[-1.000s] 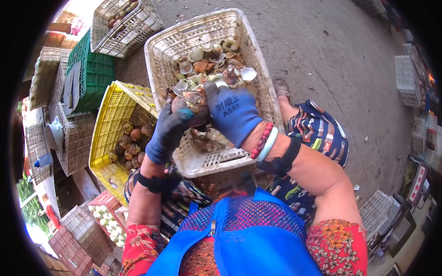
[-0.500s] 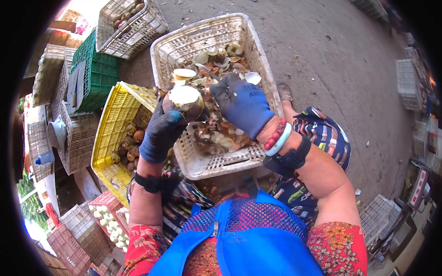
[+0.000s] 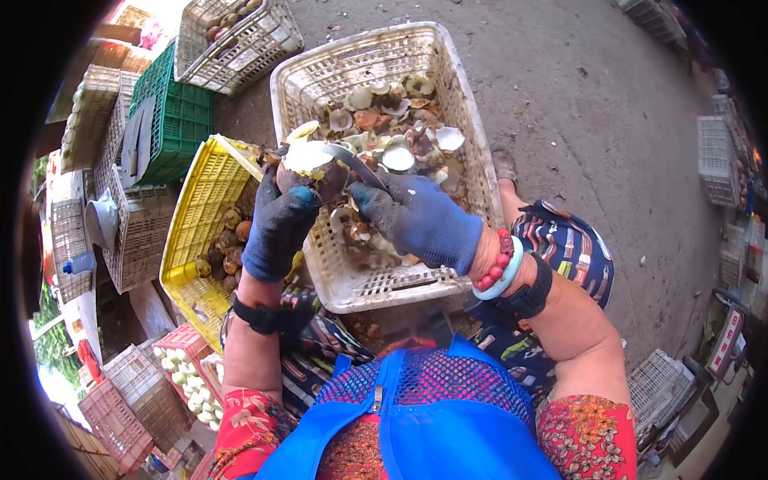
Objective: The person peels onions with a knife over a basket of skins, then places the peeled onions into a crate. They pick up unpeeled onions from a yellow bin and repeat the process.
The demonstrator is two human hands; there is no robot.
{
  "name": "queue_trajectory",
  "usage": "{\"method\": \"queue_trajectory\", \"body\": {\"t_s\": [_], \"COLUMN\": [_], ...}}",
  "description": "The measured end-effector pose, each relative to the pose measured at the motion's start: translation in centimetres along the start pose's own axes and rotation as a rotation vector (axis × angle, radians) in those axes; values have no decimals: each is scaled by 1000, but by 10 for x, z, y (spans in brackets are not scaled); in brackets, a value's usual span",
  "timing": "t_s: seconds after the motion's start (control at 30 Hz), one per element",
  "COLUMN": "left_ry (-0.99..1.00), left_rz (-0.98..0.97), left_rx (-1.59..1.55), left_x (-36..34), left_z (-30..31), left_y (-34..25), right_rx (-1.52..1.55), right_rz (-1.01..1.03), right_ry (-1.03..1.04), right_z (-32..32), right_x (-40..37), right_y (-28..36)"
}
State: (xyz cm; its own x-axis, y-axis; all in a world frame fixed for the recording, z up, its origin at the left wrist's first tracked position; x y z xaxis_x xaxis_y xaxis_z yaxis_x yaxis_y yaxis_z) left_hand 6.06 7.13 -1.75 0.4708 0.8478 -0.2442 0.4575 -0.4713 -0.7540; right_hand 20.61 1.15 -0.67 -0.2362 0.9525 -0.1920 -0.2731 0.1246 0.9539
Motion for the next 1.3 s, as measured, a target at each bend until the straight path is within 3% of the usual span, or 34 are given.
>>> {"method": "queue_trajectory", "body": {"t_s": [0.17,0.27,0.33,0.4,0.47,0.53,0.63,0.73,0.87,0.9,1.03,1.13,1.23,1.27,1.3], "left_ry": [-135,-122,-50,29,42,66,92,53,92,97,27,-22,19,46,74], "left_rz": [-35,-97,-110,-128,-102,-100,-47,-8,15,16,-72,-140,-69,-36,4], "left_rx": [-11,-47,-162,-297,-341,-369,-266,-146,-106,-96,-220,-323,-441,-458,-474], "left_x": [-2,5,11,18,20,20,15,11,9,8,8,23,27,26,24], "left_z": [-2,3,12,19,12,11,6,0,-5,-4,-2,15,16,14,10], "left_y": [-8,-8,-3,-4,-11,-11,0,6,8,8,4,-10,-14,-12,-8], "right_rx": [58,79,-111,-241,-260,-251,-157,-59,-89,-74,-43,-202,-41,153,127], "right_rz": [-215,-210,-194,-116,-350,-135,-84,-126,75,40,-99,31,-140,-231,-200], "right_ry": [-4,26,132,109,319,62,-152,-132,-181,-151,-64,-25,6,-73,-141], "right_z": [-15,-27,-40,-53,-54,-29,10,22,13,10,-14,-54,-47,-29,-11], "right_x": [-11,-16,-23,-33,-35,-13,-4,-1,-4,-4,-12,-33,-28,-19,-12], "right_y": [-2,-15,-40,-46,-35,-36,-7,5,15,9,-6,-13,-24,-26,-19]}}
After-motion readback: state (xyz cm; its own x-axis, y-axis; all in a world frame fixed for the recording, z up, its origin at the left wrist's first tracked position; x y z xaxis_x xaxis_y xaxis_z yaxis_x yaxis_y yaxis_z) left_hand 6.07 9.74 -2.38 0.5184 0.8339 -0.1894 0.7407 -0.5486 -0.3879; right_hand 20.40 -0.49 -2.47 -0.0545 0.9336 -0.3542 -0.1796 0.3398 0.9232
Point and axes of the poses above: each hand's wrist, its own x-axis towards the middle knuckle, its own z-axis out of the back of the hand, y = z × x, the point moved 8 cm from there along x, towards the middle knuckle, and after that the axes turned 14 degrees about -x, right-handed, at the moved point
